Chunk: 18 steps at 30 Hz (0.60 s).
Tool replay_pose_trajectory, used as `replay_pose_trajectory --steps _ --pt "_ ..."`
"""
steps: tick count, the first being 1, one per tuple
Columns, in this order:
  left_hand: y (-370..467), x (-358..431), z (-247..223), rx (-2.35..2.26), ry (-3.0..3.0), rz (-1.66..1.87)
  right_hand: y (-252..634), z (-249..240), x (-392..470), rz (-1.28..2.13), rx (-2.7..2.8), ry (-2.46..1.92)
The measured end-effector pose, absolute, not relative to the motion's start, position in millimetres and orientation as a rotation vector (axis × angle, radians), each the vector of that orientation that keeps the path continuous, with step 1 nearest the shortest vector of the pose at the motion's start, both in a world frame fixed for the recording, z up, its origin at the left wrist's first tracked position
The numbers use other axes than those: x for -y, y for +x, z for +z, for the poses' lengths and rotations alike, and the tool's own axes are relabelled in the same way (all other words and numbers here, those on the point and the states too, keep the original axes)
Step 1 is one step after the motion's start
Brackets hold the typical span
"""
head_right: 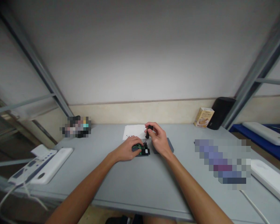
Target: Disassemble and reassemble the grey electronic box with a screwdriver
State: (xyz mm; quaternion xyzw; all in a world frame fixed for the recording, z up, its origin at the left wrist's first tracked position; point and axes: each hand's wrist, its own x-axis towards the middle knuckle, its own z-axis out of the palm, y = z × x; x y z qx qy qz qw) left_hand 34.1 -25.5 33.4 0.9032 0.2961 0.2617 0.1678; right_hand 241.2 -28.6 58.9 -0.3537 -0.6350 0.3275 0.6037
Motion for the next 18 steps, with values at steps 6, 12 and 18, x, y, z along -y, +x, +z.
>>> replay_pose_trajectory --steps 6,12,18 --pt "33.8 25.7 33.7 -0.843 2.575 0.750 242.4 57.4 27.1 0.778 1.477 -0.803" --pt "33.9 25.9 34.2 -0.843 2.577 0.749 242.2 57.9 28.0 0.767 1.477 -0.803" --pt "34.4 25.7 33.2 -0.842 2.588 0.758 241.0 59.5 28.8 0.759 1.489 -0.794"
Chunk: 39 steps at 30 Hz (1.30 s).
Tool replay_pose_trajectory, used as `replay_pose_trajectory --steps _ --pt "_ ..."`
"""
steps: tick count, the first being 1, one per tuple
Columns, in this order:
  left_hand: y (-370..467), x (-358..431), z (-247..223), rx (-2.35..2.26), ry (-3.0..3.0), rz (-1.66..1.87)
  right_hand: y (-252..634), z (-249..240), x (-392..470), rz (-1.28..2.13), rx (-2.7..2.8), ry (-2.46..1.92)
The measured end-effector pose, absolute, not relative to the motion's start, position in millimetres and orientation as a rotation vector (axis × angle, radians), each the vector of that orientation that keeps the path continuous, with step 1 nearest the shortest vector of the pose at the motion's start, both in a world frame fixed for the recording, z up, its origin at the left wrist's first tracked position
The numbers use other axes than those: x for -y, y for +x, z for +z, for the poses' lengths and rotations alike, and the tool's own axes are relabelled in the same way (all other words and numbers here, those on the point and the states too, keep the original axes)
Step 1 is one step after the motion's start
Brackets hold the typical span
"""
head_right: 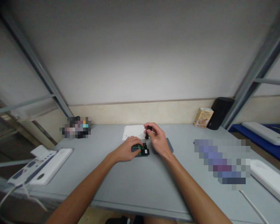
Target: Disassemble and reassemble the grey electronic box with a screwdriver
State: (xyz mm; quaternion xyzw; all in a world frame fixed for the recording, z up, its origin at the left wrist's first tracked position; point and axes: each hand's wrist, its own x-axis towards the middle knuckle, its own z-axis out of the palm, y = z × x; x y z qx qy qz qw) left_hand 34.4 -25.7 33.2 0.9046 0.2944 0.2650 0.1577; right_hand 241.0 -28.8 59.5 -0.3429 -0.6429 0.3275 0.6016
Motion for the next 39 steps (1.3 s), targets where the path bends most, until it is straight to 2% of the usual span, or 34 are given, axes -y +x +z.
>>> replay_pose_trajectory --steps 39 --pt "33.7 25.1 32.6 -0.844 2.581 0.759 241.7 58.3 28.9 0.782 1.499 -0.792"
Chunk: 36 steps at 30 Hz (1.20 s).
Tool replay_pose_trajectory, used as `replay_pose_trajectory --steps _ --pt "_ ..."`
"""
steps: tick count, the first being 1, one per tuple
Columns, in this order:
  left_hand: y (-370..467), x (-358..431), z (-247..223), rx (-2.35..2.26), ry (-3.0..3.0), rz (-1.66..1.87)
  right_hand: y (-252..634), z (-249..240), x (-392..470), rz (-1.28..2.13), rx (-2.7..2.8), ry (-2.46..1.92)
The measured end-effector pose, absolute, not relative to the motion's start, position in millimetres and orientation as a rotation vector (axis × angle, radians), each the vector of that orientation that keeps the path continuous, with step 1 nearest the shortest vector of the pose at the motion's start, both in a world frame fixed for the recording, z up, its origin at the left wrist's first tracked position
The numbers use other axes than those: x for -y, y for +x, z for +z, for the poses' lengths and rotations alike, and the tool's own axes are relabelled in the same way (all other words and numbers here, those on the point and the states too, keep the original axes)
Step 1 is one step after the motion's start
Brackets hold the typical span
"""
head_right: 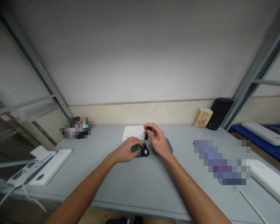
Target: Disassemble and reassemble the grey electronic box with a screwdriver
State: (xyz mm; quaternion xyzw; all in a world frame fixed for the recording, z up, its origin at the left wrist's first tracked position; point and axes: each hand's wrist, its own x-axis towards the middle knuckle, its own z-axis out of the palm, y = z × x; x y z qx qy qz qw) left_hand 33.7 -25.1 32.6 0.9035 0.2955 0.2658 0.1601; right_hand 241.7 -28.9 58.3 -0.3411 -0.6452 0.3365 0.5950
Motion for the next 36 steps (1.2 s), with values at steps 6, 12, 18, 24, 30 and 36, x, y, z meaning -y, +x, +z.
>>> replay_pose_trajectory --steps 6,12,18,24,30,36 --pt "33.9 25.2 31.9 -0.829 2.574 0.763 238.9 59.4 29.7 0.768 1.493 -0.769" --pt "33.0 25.3 31.3 -0.853 2.563 0.757 240.2 57.6 28.8 0.803 1.491 -0.778" --pt "33.2 25.0 31.9 -0.846 2.575 0.756 239.8 58.8 30.0 0.781 1.492 -0.774" --pt "33.4 23.9 29.9 -0.831 2.575 0.766 239.8 59.4 30.4 0.802 1.496 -0.757" --pt "33.1 24.3 30.2 -0.829 2.569 0.773 239.3 60.1 29.7 0.780 1.500 -0.780" --pt "33.1 24.9 31.7 -0.842 2.566 0.765 238.6 58.4 30.0 0.777 1.494 -0.781"
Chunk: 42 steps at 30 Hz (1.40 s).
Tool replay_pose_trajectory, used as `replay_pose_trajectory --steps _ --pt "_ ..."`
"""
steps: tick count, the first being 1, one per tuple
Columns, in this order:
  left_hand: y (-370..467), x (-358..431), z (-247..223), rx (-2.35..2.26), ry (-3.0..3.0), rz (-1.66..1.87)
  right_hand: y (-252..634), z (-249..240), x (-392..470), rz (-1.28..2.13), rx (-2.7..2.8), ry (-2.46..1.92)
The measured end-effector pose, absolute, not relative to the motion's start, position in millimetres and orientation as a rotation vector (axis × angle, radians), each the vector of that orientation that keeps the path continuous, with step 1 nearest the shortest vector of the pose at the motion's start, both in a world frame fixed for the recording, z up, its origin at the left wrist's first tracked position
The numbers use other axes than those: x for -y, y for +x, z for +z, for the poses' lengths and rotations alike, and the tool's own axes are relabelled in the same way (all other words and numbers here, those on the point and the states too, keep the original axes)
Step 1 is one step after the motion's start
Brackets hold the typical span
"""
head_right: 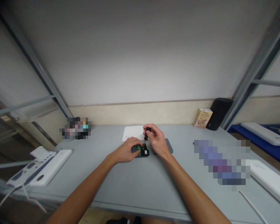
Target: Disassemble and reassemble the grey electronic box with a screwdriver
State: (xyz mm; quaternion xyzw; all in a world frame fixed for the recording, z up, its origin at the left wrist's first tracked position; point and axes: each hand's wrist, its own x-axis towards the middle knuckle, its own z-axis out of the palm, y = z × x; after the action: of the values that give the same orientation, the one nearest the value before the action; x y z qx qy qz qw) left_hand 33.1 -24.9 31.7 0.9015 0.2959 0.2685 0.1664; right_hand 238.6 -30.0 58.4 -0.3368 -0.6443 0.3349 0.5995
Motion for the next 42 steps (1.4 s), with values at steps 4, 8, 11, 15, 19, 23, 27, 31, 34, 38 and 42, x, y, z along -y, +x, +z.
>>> replay_pose_trajectory --steps 4,8,11,15,19,23,27,31,34,38,42 --pt "33.1 25.7 32.5 -0.833 2.559 0.774 239.9 59.4 30.3 0.792 1.494 -0.779" --pt "32.9 25.7 32.6 -0.850 2.558 0.765 240.3 61.6 30.9 0.789 1.484 -0.785" --pt "32.8 25.1 31.9 -0.851 2.559 0.762 239.6 60.6 31.0 0.787 1.481 -0.787" --pt "32.9 24.1 30.3 -0.854 2.557 0.768 238.9 57.5 30.2 0.841 1.487 -0.768" --pt "32.9 23.7 29.2 -0.849 2.562 0.767 238.9 57.9 29.8 0.814 1.493 -0.768" --pt "32.7 24.4 30.2 -0.847 2.561 0.764 238.7 59.4 30.2 0.787 1.490 -0.767" --pt "32.9 24.7 32.3 -0.858 2.533 0.767 239.5 59.1 29.9 0.806 1.466 -0.765" --pt "34.6 22.7 31.5 -0.835 2.502 0.809 242.5 59.1 27.9 0.800 1.394 -0.726" --pt "37.1 20.0 27.5 -0.845 2.471 0.836 244.4 58.5 25.2 0.805 1.329 -0.723" --pt "37.5 14.6 21.4 -0.881 2.413 0.878 246.9 56.9 20.9 0.831 1.242 -0.712" --pt "29.3 3.2 19.4 -0.979 2.381 0.978 257.7 56.4 14.6 0.730 1.136 -0.723"
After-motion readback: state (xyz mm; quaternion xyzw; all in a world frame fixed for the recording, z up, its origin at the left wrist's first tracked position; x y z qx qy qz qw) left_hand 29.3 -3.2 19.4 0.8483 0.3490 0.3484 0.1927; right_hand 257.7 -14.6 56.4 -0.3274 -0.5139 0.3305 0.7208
